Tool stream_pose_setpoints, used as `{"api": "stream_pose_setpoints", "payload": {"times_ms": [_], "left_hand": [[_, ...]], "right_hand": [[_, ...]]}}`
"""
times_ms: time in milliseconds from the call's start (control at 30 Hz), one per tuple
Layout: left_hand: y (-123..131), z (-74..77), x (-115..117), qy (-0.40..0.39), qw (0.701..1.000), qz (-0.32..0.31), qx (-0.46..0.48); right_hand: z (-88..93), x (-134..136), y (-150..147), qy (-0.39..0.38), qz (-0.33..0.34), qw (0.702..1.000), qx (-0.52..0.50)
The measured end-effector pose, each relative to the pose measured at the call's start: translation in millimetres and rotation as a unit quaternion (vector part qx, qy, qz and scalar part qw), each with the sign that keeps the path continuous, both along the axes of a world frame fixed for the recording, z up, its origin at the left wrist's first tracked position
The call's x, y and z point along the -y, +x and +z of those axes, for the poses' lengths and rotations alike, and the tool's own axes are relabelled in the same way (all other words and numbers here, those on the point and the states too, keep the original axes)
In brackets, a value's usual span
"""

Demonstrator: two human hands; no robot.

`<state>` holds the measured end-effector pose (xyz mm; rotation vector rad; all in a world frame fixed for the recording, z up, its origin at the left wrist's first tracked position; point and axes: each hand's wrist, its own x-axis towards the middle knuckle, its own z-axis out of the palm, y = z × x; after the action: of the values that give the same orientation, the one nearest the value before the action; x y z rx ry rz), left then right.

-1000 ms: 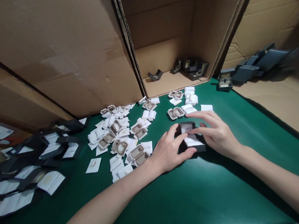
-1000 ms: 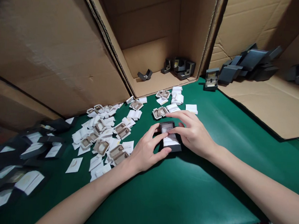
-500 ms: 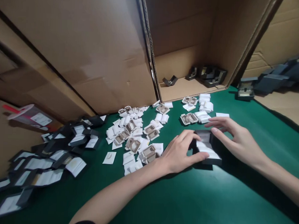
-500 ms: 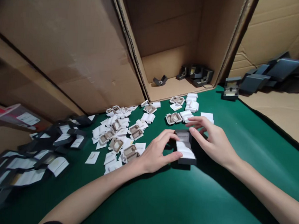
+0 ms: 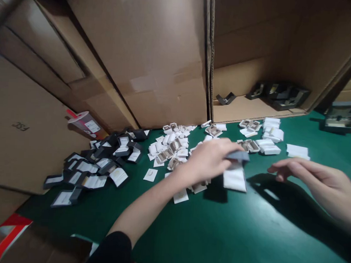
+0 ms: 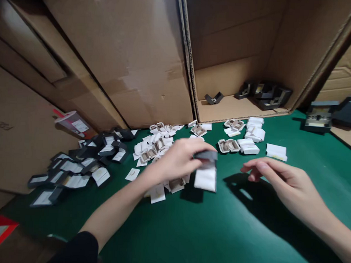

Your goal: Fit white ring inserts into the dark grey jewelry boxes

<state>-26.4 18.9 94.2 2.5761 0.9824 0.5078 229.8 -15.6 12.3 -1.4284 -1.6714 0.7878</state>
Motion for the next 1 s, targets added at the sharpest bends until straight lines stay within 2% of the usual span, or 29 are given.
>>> {"api": "stream_pose_setpoints", "payload": {"times_ms": [100,200,300,400,433,533,700,867,1000], "left_hand": [[-46,30.5,-18,0.035,0.994,0.102,-0.007],[-102,43.4,-38,0.088,0.968,0.231,-0.051],[-154,39.6,-57,0.122,0.928,0.345,-0.069],[-190,24.6,-73,0.160,0.862,0.477,-0.060],[-198,18.2,-78,0.166,0.849,0.498,-0.058],[-211,-2.0,-88,0.173,0.832,0.524,-0.059],[-215,-25.4,-99,0.146,0.854,0.491,-0.089],[-219,-33.4,-105,0.115,0.870,0.465,-0.121],[-223,-33.7,-106,0.080,0.876,0.454,-0.140]], "right_hand": [[0.2,-3,2,-0.015,-0.024,1.000,0.012],[-1.9,-2,0,-0.027,-0.006,1.000,0.013],[-3.0,-1,-4,-0.055,0.013,0.998,0.011],[-3.4,0,-5,-0.086,0.025,0.996,0.005],[-3.7,-1,-5,-0.091,0.028,0.995,0.005],[-5.6,-2,-3,-0.090,0.029,0.996,0.006],[-6.2,-3,-3,-0.078,0.032,0.996,-0.003],[-2.1,-3,-5,-0.081,0.043,0.996,-0.008],[-3.6,-1,-4,-0.079,0.056,0.995,-0.035]]}}
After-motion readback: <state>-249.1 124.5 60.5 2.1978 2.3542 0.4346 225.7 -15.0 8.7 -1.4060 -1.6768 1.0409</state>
